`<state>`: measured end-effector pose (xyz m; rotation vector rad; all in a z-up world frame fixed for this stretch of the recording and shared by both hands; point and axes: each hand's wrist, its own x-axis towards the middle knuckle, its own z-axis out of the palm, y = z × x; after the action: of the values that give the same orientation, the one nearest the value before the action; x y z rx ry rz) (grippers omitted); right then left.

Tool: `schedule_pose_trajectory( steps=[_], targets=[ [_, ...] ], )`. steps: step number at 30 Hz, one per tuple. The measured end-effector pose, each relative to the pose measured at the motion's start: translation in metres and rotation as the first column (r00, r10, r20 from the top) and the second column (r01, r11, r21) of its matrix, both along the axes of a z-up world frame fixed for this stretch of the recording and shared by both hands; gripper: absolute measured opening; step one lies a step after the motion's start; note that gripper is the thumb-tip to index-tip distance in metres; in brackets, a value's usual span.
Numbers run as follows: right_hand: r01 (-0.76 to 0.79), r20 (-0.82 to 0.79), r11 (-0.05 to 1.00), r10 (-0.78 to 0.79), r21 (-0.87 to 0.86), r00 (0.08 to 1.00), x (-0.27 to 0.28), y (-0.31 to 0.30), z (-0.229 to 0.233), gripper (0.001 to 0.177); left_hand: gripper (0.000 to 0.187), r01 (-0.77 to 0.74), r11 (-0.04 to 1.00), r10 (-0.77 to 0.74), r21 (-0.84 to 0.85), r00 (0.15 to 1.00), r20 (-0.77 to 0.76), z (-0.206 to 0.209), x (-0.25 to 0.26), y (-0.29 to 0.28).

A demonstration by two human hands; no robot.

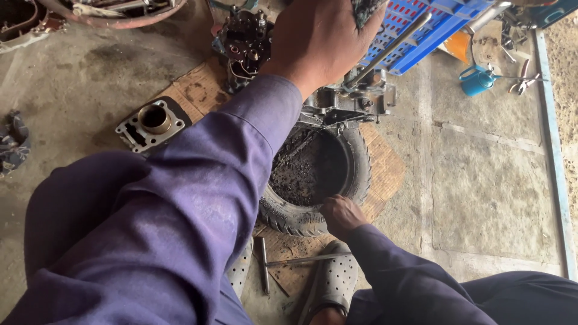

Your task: Cleaning and inspecting motorcycle engine components and engine casing.

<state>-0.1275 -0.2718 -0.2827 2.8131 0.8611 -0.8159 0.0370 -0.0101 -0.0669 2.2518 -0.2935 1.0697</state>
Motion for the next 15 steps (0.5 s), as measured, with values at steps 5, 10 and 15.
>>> schedule_pose_trajectory(
  steps=[5, 10, 15],
  targets=[
    [0.137, -0.044, 0.989, -0.134, 0.06, 0.99, 0.004, -0.003, 0.016, 0.031, 0.048, 0.047, 0.997, -0.061, -0.064, 0.968, -0.242, 0.004, -0.001, 0.001],
    [0.738, -0.291, 0.635, -0.679, 0.227, 0.674, 0.016, 0.002, 0.03, 0.018, 0.055, 0.04, 0.992, -0.055, -0.122, 0.992, -0.117, 0.004, -0.001, -0.001],
    [0.949, -0.487, 0.201, -0.821, 0.242, 0.298, 0.024, -0.012, 0.009, 0.02, 0.062, -0.028, 1.0, 0.027, 0.001, 0.985, -0.169, 0.018, -0.008, 0.005]
  ],
)
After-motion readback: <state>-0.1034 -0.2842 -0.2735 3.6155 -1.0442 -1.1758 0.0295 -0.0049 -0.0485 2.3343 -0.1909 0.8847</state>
